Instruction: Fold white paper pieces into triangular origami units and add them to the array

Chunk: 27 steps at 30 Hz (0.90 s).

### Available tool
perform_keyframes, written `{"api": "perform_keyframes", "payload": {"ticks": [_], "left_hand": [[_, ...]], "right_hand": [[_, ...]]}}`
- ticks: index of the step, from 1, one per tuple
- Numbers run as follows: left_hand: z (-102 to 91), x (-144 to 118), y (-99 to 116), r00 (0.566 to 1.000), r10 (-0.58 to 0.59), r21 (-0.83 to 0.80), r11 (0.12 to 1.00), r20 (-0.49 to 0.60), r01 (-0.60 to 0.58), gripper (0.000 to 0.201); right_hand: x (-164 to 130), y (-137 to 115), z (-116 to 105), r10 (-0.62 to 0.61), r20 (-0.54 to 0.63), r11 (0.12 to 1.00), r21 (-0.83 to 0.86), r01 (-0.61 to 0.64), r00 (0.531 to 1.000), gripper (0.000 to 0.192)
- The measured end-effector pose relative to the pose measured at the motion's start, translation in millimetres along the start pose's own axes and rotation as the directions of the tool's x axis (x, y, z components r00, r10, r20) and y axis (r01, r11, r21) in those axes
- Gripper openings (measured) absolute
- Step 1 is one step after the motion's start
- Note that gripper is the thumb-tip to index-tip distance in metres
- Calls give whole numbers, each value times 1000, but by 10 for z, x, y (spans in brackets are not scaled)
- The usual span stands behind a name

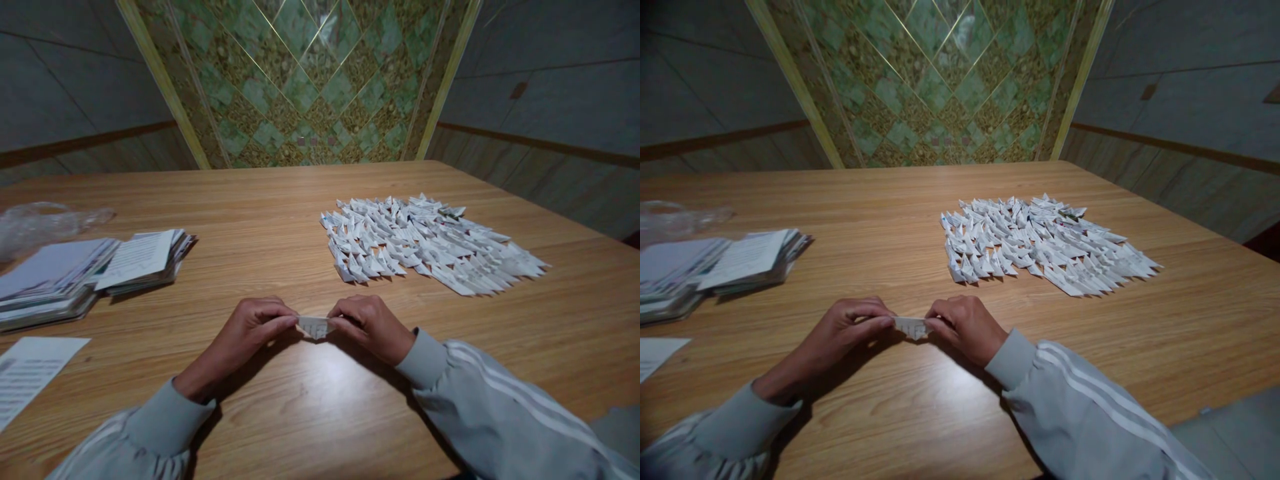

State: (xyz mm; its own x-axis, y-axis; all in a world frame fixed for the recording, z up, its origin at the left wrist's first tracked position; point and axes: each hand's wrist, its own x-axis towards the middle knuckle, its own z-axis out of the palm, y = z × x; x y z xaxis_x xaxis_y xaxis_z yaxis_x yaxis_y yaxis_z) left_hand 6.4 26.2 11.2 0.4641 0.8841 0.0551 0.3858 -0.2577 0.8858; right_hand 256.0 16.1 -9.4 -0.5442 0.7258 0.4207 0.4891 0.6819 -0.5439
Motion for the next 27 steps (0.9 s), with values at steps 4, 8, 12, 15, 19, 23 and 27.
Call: {"api": "perform_keyframes", "payload": {"ticks": [4, 8, 12, 15, 19, 23, 27], "left_hand": [[-77, 0, -44, 996, -25, -63, 998, -83, 20, 25], [-131, 8, -56, 995, 0, -54, 999, -97, -5, 26], [-4, 3, 23, 993, 111, 108, 987, 44, -115, 26], [106, -23, 58, 992, 125, 118, 985, 25, -127, 31], [178, -75, 72, 950, 94, 128, 990, -296, -58, 28], [307, -129, 139, 974, 45, 65, 997, -221, -31, 25], [455, -122, 166, 999, 12, -186, 982, -46, -20, 24]], "right_hand": [[2, 21, -90, -48, 9, 999, 24, 48, 999, 22], [28, 21, -169, 70, -153, 997, -10, -72, 986, 28], [41, -122, -73, 33, -38, 999, -8, -33, 999, 23], [28, -219, 48, 54, 125, 999, -7, -54, 991, 20], [3, -218, 108, 115, 62, 989, -95, -109, 991, 23], [-12, -186, 115, 98, -92, 974, -197, -114, 991, 22], [-22, -219, 168, 45, -72, 953, -295, -64, 996, 32]]}}
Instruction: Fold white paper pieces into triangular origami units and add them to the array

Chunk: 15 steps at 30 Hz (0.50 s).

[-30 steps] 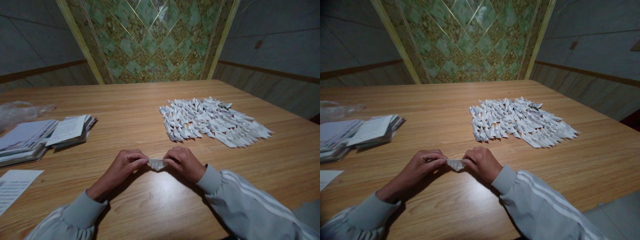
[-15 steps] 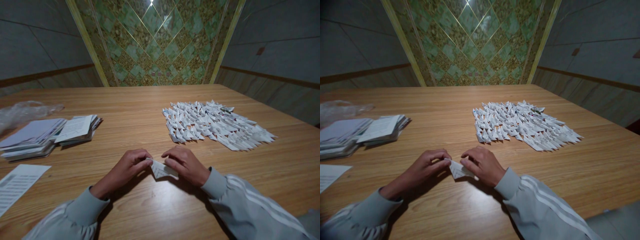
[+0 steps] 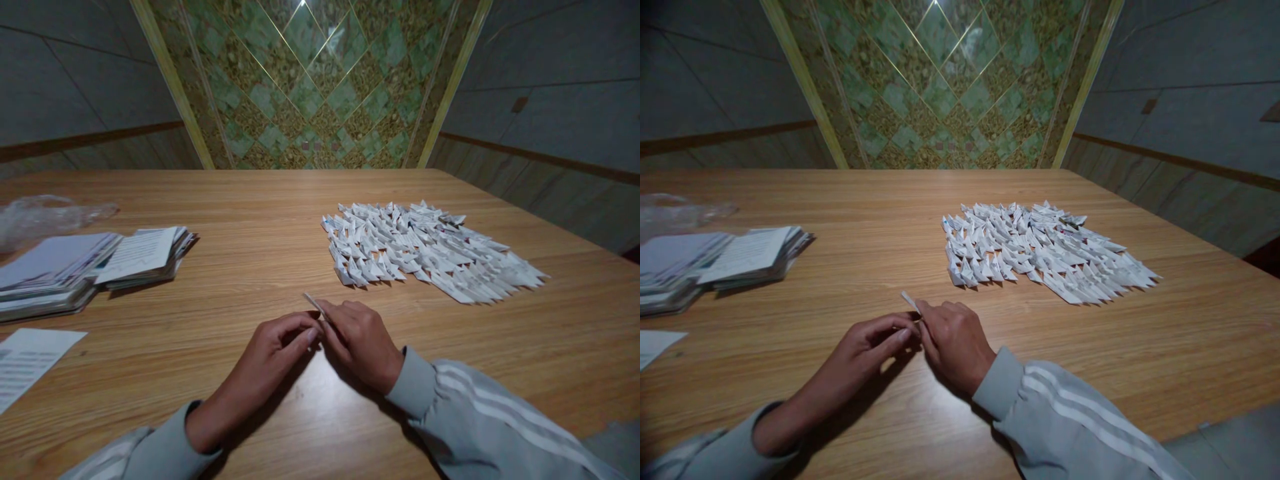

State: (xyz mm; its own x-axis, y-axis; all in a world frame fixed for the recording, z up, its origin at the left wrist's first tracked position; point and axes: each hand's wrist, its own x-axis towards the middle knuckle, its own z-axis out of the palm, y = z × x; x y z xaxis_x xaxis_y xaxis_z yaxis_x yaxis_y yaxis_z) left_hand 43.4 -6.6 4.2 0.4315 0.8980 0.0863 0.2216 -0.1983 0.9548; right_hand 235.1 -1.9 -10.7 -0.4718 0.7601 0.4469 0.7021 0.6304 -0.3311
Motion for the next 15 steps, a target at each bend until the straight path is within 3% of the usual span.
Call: {"api": "perform_keyframes", "payload": {"ticks": [3, 7, 11, 15], "left_hand": [[31, 36, -34, 997, -55, -135, 990, -45, 49, 21], [32, 58, -38, 992, -60, -131, 990, -115, 44, 11], [46, 42, -32, 988, -55, -135, 990, -142, 35, 11], [43, 31, -56, 986, -78, -145, 988, -150, 56, 16]], "right_hand": [[-23, -46, 36, -41, 56, 999, 5, 41, 998, 41], [-58, -85, 66, -102, 104, 994, 61, 96, 989, 52], [-74, -93, 57, -102, 126, 989, 118, 87, 987, 51], [-65, -76, 27, -109, 112, 953, 296, 72, 988, 44]]}}
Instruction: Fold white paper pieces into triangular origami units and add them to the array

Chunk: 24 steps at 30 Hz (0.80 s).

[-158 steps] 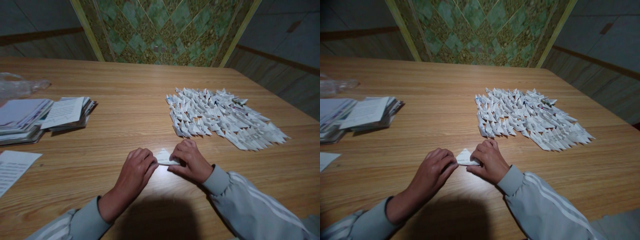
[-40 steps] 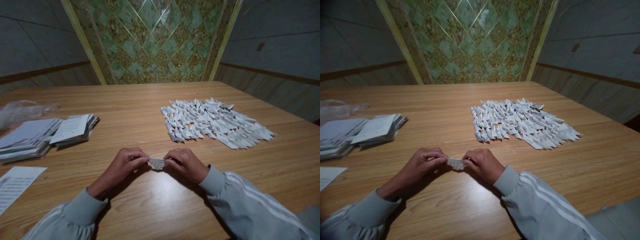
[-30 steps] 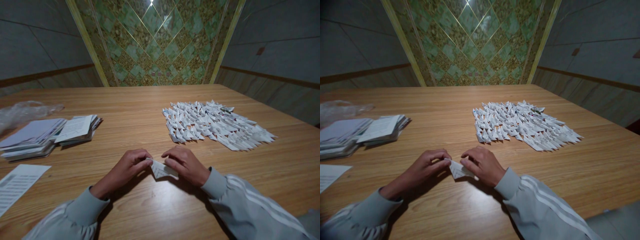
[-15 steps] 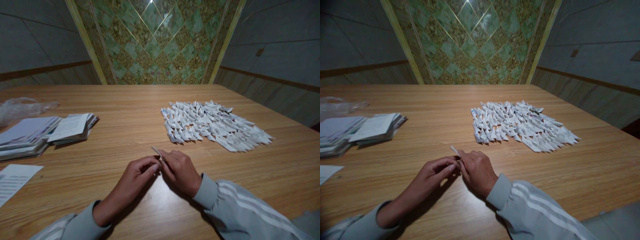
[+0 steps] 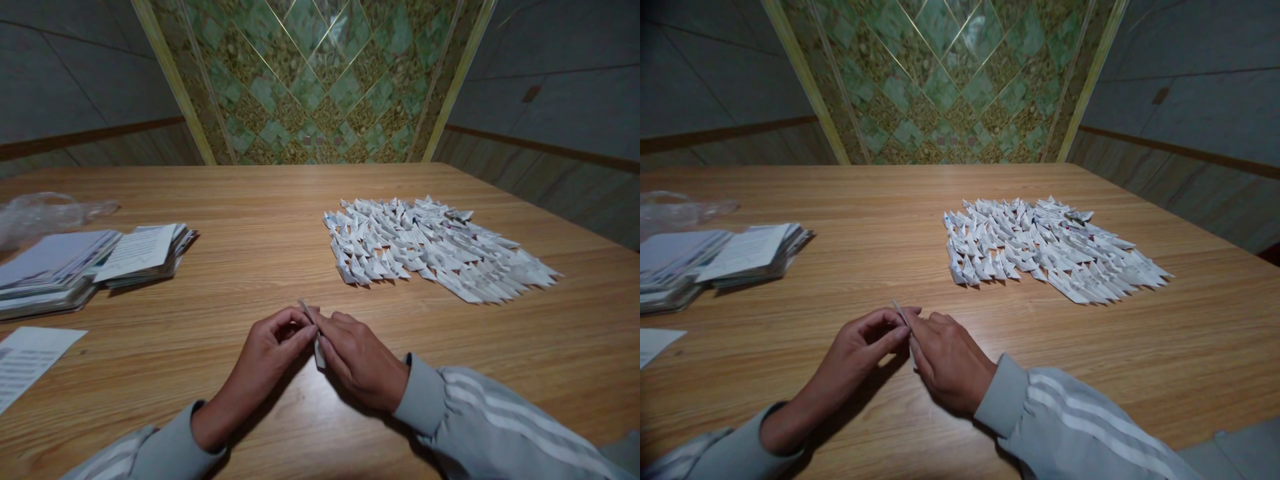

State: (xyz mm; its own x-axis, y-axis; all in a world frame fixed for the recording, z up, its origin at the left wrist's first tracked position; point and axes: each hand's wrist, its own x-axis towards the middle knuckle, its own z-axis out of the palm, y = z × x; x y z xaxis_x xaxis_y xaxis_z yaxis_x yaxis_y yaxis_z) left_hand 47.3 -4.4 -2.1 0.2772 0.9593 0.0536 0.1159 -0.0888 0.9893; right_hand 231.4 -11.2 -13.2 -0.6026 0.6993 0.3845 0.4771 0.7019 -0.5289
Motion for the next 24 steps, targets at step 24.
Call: {"api": "perform_keyframes", "payload": {"ticks": [24], "left_hand": [[-2, -24, -32, 997, -78, -79, 994, -24, 76, 19]], "right_hand": [[20, 19, -34, 130, -95, 978, 175, -112, 987, 37]]}}
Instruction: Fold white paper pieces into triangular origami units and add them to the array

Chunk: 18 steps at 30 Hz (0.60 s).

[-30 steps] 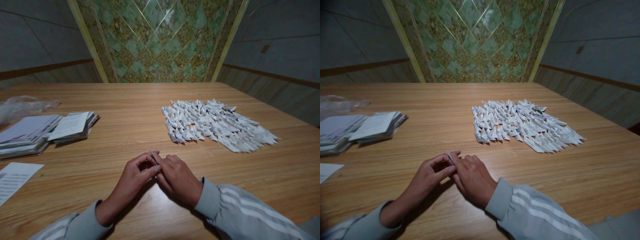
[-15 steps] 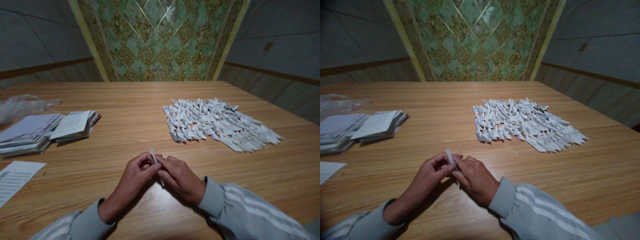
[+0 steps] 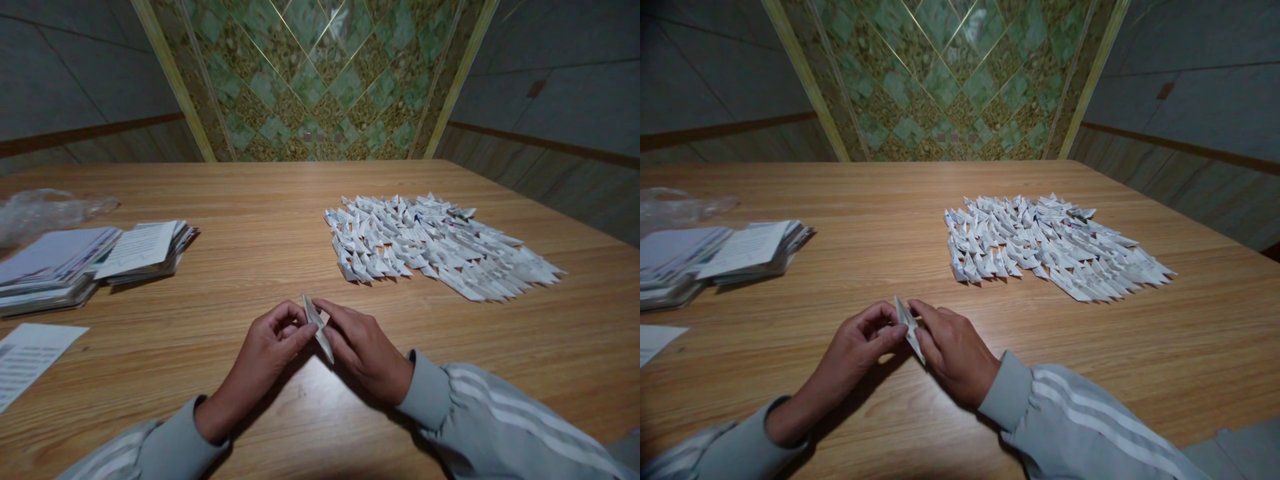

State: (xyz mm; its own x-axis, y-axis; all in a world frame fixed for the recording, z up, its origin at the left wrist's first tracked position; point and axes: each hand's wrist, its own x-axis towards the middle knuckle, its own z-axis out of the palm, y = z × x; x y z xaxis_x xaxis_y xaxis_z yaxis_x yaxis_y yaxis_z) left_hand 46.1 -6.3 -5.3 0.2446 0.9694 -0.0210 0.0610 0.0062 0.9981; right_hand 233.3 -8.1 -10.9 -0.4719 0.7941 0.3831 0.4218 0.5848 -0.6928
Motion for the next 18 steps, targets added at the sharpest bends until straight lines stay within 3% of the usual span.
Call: {"api": "perform_keyframes", "payload": {"ticks": [3, 6, 11, 14, 18], "left_hand": [[33, -27, -21, 997, 77, 121, 990, 0, -77, 14], [93, -52, -36, 988, 152, 238, 960, -3, -147, 12], [209, -97, -48, 974, 220, 336, 922, -49, -192, 39], [275, -115, -58, 973, 215, 302, 936, -90, -179, 46], [332, -120, -62, 990, 106, 180, 980, -94, -88, 42]], "right_hand": [[-8, -15, 28, -8, -56, 983, -182, -2, 998, 44], [-7, -36, 52, 2, -47, 968, -252, -14, 999, 47], [1, -19, 94, 50, -72, 971, -231, -65, 996, 52], [1, -11, 123, 63, -88, 965, -247, -83, 994, 59], [2, -30, 144, 16, -85, 962, -271, -39, 996, 62]]}}
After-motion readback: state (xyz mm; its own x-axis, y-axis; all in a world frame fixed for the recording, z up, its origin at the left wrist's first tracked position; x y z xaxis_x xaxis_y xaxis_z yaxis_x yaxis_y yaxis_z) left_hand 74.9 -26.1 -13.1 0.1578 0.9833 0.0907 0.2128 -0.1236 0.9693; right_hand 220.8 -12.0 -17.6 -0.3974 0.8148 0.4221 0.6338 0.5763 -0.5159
